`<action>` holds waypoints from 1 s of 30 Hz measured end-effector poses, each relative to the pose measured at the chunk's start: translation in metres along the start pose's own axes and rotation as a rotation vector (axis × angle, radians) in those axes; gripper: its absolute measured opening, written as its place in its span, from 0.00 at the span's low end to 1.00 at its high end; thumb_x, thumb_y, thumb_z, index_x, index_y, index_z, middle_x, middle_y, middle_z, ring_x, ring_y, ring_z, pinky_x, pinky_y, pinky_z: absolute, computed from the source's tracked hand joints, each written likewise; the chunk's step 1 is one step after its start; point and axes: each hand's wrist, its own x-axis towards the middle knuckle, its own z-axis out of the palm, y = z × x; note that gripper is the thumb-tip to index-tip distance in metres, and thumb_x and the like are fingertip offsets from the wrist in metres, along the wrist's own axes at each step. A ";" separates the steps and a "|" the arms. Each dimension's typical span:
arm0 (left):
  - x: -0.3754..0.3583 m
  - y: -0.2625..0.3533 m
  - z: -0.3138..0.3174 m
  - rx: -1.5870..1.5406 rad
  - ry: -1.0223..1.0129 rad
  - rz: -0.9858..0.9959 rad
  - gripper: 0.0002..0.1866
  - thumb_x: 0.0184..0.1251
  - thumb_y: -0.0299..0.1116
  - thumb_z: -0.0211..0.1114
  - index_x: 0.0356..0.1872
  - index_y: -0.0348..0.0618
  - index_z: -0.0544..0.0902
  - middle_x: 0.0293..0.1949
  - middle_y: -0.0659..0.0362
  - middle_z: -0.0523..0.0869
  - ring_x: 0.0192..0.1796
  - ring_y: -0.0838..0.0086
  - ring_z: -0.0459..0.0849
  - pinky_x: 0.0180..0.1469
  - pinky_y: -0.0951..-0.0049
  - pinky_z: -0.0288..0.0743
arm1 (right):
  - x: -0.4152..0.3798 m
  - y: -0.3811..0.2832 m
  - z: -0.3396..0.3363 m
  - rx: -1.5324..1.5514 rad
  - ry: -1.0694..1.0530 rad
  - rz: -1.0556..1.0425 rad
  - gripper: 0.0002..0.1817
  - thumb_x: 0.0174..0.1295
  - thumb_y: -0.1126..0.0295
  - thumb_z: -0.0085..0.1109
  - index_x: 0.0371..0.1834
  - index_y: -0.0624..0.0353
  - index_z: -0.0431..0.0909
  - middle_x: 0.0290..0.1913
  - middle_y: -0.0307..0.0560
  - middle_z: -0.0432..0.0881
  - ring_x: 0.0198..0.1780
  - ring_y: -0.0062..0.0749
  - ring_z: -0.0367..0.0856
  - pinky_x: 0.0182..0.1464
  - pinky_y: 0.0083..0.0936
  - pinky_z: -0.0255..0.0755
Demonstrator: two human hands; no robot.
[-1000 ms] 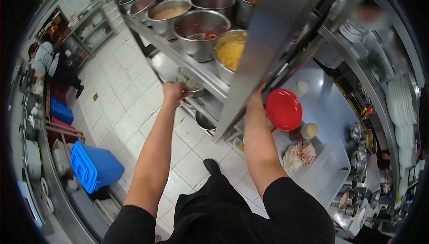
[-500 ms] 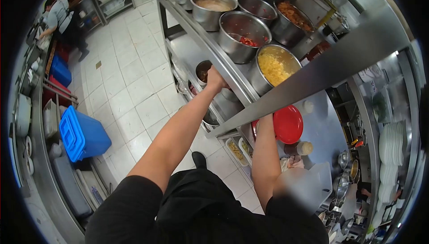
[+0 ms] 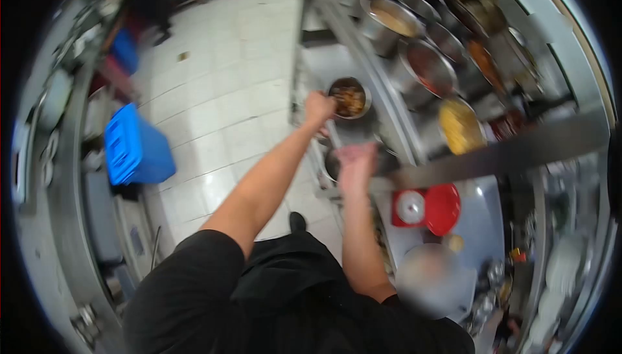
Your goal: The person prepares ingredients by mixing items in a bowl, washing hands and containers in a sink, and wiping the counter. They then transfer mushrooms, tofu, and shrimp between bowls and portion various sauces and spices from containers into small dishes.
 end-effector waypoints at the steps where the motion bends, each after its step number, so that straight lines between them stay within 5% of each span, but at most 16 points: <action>1: -0.005 0.005 -0.023 -0.078 -0.023 -0.040 0.13 0.62 0.34 0.68 0.36 0.30 0.89 0.27 0.45 0.90 0.29 0.58 0.92 0.31 0.58 0.86 | 0.047 0.028 0.007 -0.517 0.084 -0.173 0.32 0.59 0.50 0.73 0.56 0.67 0.81 0.52 0.62 0.86 0.51 0.46 0.85 0.53 0.41 0.78; 3: -0.023 0.007 -0.082 -0.103 0.037 -0.112 0.12 0.60 0.36 0.71 0.29 0.34 0.88 0.24 0.50 0.89 0.28 0.61 0.91 0.37 0.59 0.85 | 0.094 0.057 -0.001 -1.239 0.084 -0.320 0.45 0.47 0.42 0.83 0.57 0.70 0.83 0.56 0.71 0.86 0.57 0.57 0.87 0.63 0.45 0.79; 4: -0.023 -0.016 -0.111 0.055 0.134 0.009 0.12 0.59 0.35 0.71 0.33 0.34 0.87 0.27 0.49 0.90 0.30 0.59 0.91 0.38 0.57 0.84 | 0.111 0.078 0.005 -1.287 0.085 -0.288 0.44 0.48 0.43 0.83 0.57 0.70 0.83 0.56 0.71 0.86 0.56 0.57 0.87 0.63 0.45 0.79; 5: -0.049 -0.010 -0.160 -0.063 0.103 -0.079 0.12 0.58 0.35 0.71 0.36 0.34 0.86 0.30 0.45 0.91 0.32 0.57 0.91 0.39 0.56 0.84 | 0.114 0.091 0.002 -1.278 0.042 -0.251 0.43 0.49 0.44 0.82 0.57 0.70 0.83 0.56 0.70 0.86 0.56 0.57 0.87 0.62 0.46 0.80; 6: -0.054 -0.044 -0.193 0.124 0.298 0.033 0.11 0.58 0.34 0.71 0.34 0.35 0.86 0.31 0.43 0.89 0.33 0.58 0.90 0.39 0.57 0.84 | 0.114 0.100 -0.003 -1.250 0.020 -0.216 0.41 0.49 0.45 0.81 0.57 0.70 0.83 0.56 0.70 0.86 0.56 0.57 0.86 0.62 0.47 0.80; 7: -0.098 -0.037 -0.252 -0.069 0.255 -0.104 0.10 0.59 0.33 0.70 0.34 0.35 0.85 0.30 0.43 0.87 0.34 0.59 0.90 0.38 0.59 0.84 | 0.110 0.106 -0.012 -1.178 0.013 -0.183 0.40 0.50 0.46 0.80 0.57 0.70 0.83 0.56 0.69 0.85 0.56 0.57 0.86 0.61 0.47 0.81; 10: -0.190 -0.116 -0.400 -0.248 0.404 -0.240 0.09 0.59 0.32 0.70 0.31 0.36 0.83 0.29 0.50 0.87 0.33 0.65 0.89 0.36 0.60 0.83 | 0.073 0.106 -0.043 -0.963 0.064 -0.060 0.37 0.53 0.49 0.78 0.57 0.71 0.83 0.56 0.68 0.85 0.56 0.58 0.86 0.59 0.49 0.82; 11: -0.225 -0.143 -0.454 -0.308 0.538 -0.233 0.11 0.57 0.30 0.71 0.29 0.31 0.81 0.25 0.50 0.85 0.26 0.65 0.90 0.26 0.61 0.86 | 0.052 0.096 -0.042 -0.896 0.077 -0.045 0.36 0.54 0.50 0.77 0.57 0.71 0.83 0.56 0.67 0.85 0.55 0.58 0.86 0.59 0.50 0.82; 12: -0.254 -0.200 -0.508 -0.165 0.686 -0.236 0.10 0.59 0.30 0.72 0.29 0.33 0.81 0.26 0.51 0.85 0.26 0.65 0.90 0.24 0.62 0.86 | 0.032 0.088 -0.035 -0.841 0.087 -0.034 0.35 0.55 0.51 0.76 0.57 0.71 0.83 0.56 0.67 0.85 0.55 0.59 0.86 0.58 0.51 0.83; 14: -0.336 -0.272 -0.626 -0.378 0.878 -0.360 0.05 0.62 0.25 0.71 0.32 0.34 0.83 0.28 0.51 0.87 0.27 0.63 0.91 0.25 0.62 0.87 | 0.000 0.068 -0.012 -0.732 0.090 -0.036 0.33 0.57 0.53 0.74 0.56 0.71 0.83 0.56 0.66 0.84 0.55 0.59 0.86 0.57 0.52 0.84; 18: -0.485 -0.319 -0.836 -0.527 1.507 -0.372 0.07 0.65 0.22 0.68 0.29 0.32 0.80 0.30 0.48 0.86 0.30 0.58 0.93 0.27 0.59 0.90 | -0.062 0.027 0.074 -0.492 0.053 -0.032 0.29 0.61 0.57 0.71 0.56 0.71 0.82 0.55 0.64 0.84 0.54 0.60 0.85 0.55 0.54 0.85; 21: -0.557 -0.359 -0.971 -0.670 1.741 -0.336 0.08 0.66 0.19 0.63 0.43 0.22 0.81 0.41 0.42 0.88 0.35 0.56 0.94 0.31 0.60 0.93 | -0.105 -0.002 0.148 -0.319 -0.004 0.008 0.25 0.63 0.60 0.69 0.56 0.71 0.82 0.55 0.62 0.83 0.54 0.61 0.85 0.53 0.56 0.86; 23: -0.578 -0.367 -1.039 -0.797 1.832 -0.214 0.17 0.63 0.16 0.62 0.52 0.14 0.77 0.57 0.37 0.84 0.46 0.53 0.93 0.39 0.62 0.96 | -0.131 -0.018 0.203 -0.203 -0.081 0.055 0.23 0.65 0.62 0.67 0.56 0.71 0.82 0.55 0.61 0.83 0.54 0.61 0.85 0.52 0.58 0.87; 26: -0.581 -0.390 -1.132 -0.855 1.825 -0.192 0.19 0.62 0.14 0.61 0.54 0.15 0.75 0.62 0.37 0.77 0.53 0.49 0.89 0.45 0.63 0.97 | -0.199 -0.026 0.307 -0.058 -0.264 0.188 0.20 0.68 0.65 0.64 0.56 0.71 0.82 0.55 0.60 0.83 0.53 0.62 0.85 0.51 0.60 0.89; 30: -0.550 -0.393 -1.249 -0.846 1.716 -0.293 0.11 0.63 0.16 0.61 0.46 0.21 0.76 0.47 0.48 0.76 0.48 0.51 0.89 0.45 0.63 0.97 | -0.381 -0.022 0.504 0.045 -0.752 0.384 0.19 0.72 0.68 0.63 0.60 0.69 0.80 0.59 0.59 0.81 0.56 0.61 0.84 0.50 0.62 0.90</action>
